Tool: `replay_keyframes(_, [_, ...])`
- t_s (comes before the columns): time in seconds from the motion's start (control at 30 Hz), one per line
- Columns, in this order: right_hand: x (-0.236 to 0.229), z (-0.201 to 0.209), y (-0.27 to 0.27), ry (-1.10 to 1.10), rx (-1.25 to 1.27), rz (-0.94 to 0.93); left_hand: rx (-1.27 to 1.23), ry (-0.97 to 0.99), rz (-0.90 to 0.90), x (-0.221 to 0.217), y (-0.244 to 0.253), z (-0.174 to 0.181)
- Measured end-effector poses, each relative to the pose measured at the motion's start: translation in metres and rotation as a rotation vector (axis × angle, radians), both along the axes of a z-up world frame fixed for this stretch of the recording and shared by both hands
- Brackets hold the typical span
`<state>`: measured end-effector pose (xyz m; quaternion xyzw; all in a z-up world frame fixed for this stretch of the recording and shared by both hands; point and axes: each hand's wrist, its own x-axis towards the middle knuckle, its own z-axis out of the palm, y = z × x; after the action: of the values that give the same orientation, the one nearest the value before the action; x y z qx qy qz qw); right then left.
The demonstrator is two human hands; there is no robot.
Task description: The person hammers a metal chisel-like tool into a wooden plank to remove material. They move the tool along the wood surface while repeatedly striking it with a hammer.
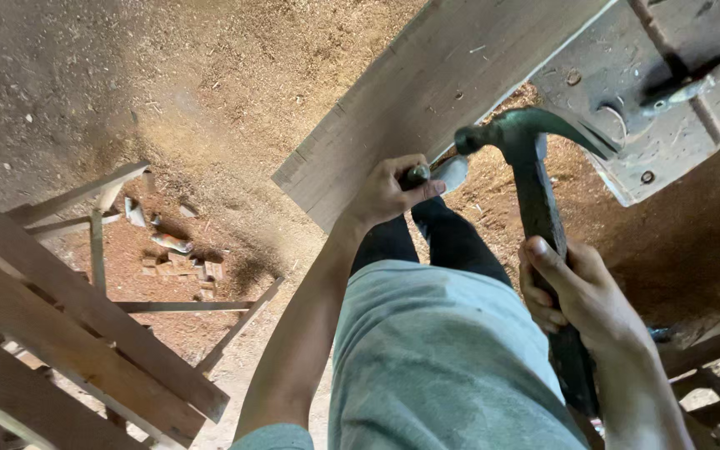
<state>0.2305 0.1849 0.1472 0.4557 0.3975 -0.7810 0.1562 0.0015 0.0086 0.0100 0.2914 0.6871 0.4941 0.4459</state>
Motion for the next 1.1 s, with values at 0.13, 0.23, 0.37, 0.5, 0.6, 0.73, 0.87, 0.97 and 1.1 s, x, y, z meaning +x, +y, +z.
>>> replay_keyframes(0.13, [0.000, 0.008, -0.006, -0.015, -0.035, -0.003, -0.046, -0.071, -0.025, -0.002, 0.007, -0.006])
replay_keyframes(0.23, [0.001, 0.011, -0.019, -0.060, -0.029, 0.026, 0.031, -0.157, -0.032, 0.001, 0.007, -0.009])
replay_keyframes(0.37, [-0.001, 0.006, -0.046, -0.047, 0.029, 0.010, 0.132, -0.148, -0.109, -0.003, 0.004, -0.016])
replay_keyframes(0.5, [-0.005, 0.010, -0.059, -0.124, 0.084, -0.009, 0.093, -0.221, -0.160, -0.003, 0.007, -0.017])
replay_keyframes(0.6, [-0.019, 0.019, -0.069, -0.133, 0.212, 0.115, -0.059, -0.221, -0.254, -0.012, 0.010, -0.010])
replay_keyframes(0.73, [-0.032, 0.035, -0.088, -0.058, 0.180, -0.061, 0.039, -0.119, -0.325, -0.018, 0.003, -0.008])
replay_keyframes(0.87, [-0.043, 0.040, -0.092, -0.132, 0.167, -0.011, 0.100, -0.001, -0.388, -0.016, 0.004, -0.014])
replay_keyframes(0.97, [-0.041, 0.047, -0.097, -0.107, 0.167, -0.042, 0.148, -0.010, -0.441, -0.015, 0.005, -0.017])
replay_keyframes(1.1, [-0.033, 0.046, -0.101, -0.084, 0.215, -0.248, 0.145, -0.080, -0.501, -0.018, 0.008, -0.022])
